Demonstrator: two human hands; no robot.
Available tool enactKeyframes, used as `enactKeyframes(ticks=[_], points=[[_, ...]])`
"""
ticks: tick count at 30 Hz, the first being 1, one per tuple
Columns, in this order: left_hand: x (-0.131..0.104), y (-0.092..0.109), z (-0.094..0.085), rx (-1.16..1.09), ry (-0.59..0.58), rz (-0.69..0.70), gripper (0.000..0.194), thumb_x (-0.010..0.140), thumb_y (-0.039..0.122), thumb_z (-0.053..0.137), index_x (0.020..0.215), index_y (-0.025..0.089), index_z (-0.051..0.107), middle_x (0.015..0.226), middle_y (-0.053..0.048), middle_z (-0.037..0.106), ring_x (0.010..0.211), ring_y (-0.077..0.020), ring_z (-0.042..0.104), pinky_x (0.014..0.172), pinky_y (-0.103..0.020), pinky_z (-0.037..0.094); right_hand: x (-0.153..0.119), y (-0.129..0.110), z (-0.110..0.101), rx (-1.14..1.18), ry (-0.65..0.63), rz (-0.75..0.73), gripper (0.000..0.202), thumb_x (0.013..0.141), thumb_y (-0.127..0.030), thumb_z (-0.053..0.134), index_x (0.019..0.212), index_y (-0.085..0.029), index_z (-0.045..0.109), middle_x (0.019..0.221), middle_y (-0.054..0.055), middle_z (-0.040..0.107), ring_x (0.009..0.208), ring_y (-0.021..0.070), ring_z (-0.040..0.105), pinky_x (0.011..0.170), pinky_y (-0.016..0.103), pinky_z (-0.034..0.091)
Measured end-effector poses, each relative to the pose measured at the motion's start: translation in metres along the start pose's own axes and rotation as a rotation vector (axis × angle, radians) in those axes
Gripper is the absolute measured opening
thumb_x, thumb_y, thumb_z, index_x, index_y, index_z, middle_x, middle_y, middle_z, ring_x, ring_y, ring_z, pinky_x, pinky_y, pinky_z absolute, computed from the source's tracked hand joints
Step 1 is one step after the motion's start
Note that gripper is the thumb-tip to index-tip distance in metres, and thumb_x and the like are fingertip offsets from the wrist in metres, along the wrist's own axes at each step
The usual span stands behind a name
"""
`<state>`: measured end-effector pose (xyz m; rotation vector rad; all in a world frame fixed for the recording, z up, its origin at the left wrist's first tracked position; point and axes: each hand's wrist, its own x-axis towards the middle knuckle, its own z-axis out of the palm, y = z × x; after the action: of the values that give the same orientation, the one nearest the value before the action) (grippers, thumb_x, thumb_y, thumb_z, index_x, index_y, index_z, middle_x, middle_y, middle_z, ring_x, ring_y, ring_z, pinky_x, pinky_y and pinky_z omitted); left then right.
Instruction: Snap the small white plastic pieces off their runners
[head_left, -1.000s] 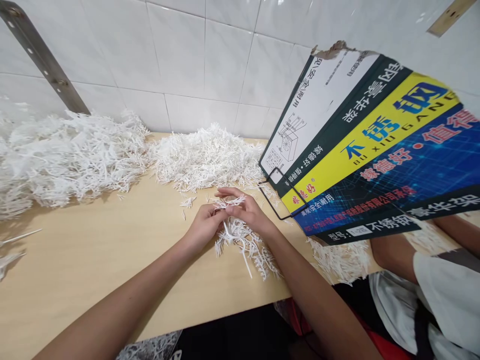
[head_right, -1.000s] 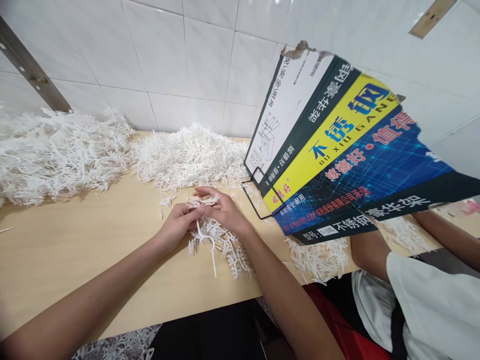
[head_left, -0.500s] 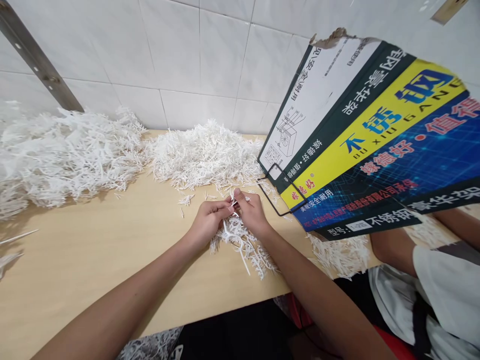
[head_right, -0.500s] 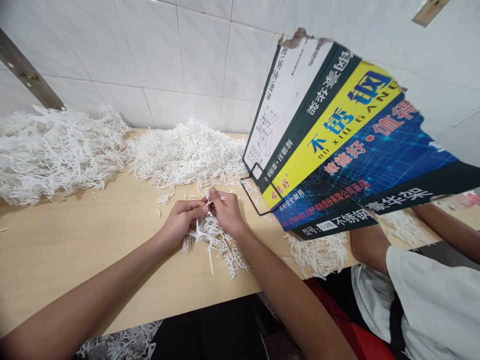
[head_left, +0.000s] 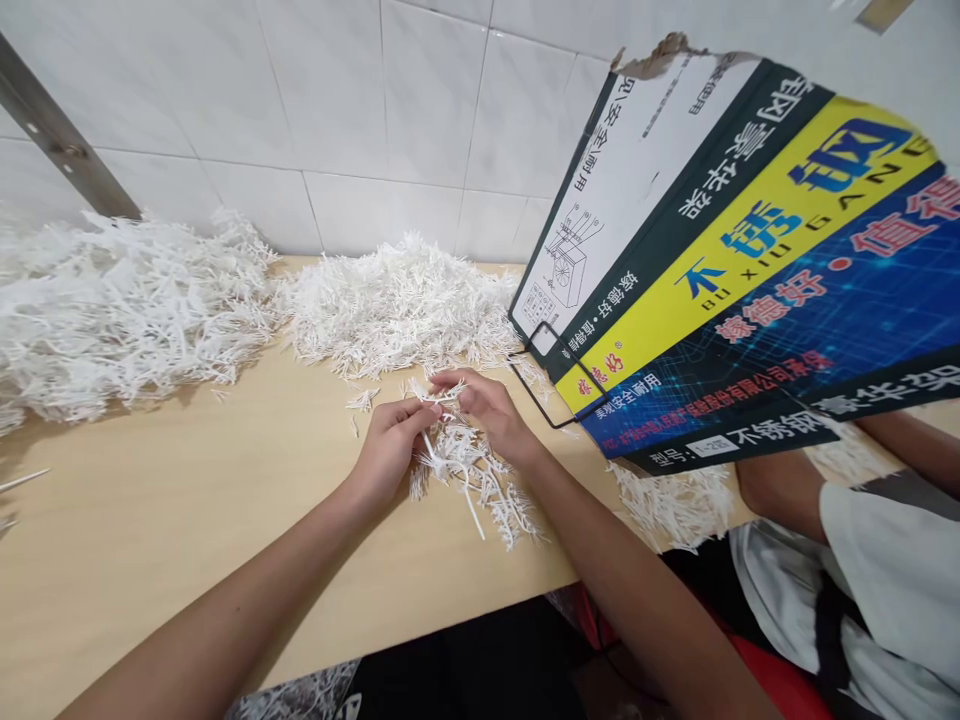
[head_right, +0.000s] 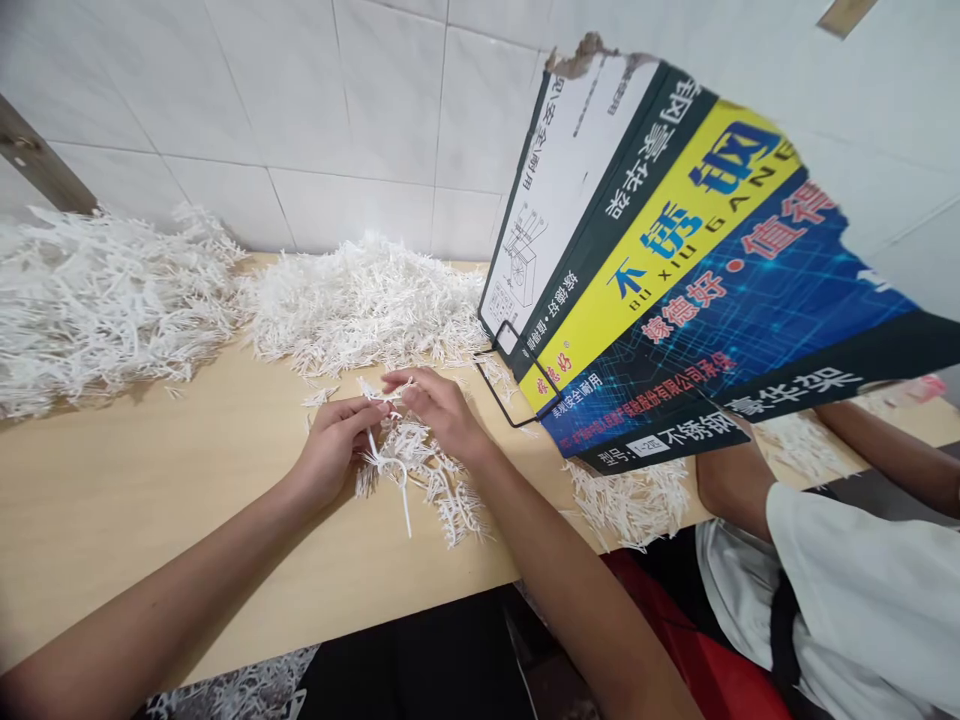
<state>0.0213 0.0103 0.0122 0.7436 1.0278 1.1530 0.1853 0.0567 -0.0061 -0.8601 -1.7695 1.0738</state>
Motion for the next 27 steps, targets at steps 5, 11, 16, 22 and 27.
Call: enactKeyframes(ticks=[5,11,16,22,27], points=[[-0.003,-0.013,-0.004,0.065,-0.035,0.037,0.032,0.073,0.036,0.078,0.060,0.017,0.055,0.049,0.006,0.038,0.044,-0.0073,0.032,0.045,-0.023,0.021,0.005,0.017,0.000,0.132,0.215,0.223,0.050,0.089,-0.064,0.070,0.072,-0.017,0.071,0.060,0.001,0.062,0.053,0.0133,0.054,0.050,0.026,0.039],[-0.008,-0.025,-0.008,0.238,-0.137,0.081,0.032,0.080,0.038,0.073,0.062,0.017,0.057,0.056,0.003,0.042,0.052,-0.0104,0.038,0.051,-0.026,0.026,0.015,0.022,-0.005,0.163,0.358,0.199,0.038,0.095,-0.055,0.064,0.089,-0.019,0.073,0.076,0.003,0.070,0.060,0.0123,0.057,0.055,0.025,0.045],[-0.001,-0.016,-0.005,0.299,-0.098,0.095,0.032,0.080,0.038,0.070,0.060,0.018,0.055,0.056,0.004,0.040,0.054,-0.0107,0.036,0.053,-0.027,0.026,0.008,0.002,-0.001,0.024,0.093,0.014,0.036,0.098,-0.045,0.060,0.128,-0.028,0.071,0.126,0.006,0.073,0.112,0.0219,0.065,0.091,0.034,0.052],[0.002,-0.014,-0.006,0.335,-0.157,0.102,0.029,0.077,0.034,0.068,0.058,0.017,0.055,0.055,0.004,0.041,0.053,-0.0103,0.035,0.053,-0.028,0.023,0.002,-0.004,0.010,0.132,0.052,0.152,0.024,0.085,-0.044,0.077,0.082,-0.020,0.079,0.083,0.004,0.074,0.079,0.0189,0.066,0.070,0.030,0.049],[0.000,-0.020,-0.007,0.370,-0.336,0.025,0.020,0.074,0.031,0.072,0.062,0.016,0.065,0.053,0.003,0.048,0.051,-0.0108,0.038,0.052,-0.028,0.024,0.016,0.011,0.009,0.447,0.488,0.298,0.029,0.076,-0.046,0.081,0.074,-0.019,0.071,0.067,0.001,0.065,0.053,0.0099,0.049,0.048,0.024,0.036]])
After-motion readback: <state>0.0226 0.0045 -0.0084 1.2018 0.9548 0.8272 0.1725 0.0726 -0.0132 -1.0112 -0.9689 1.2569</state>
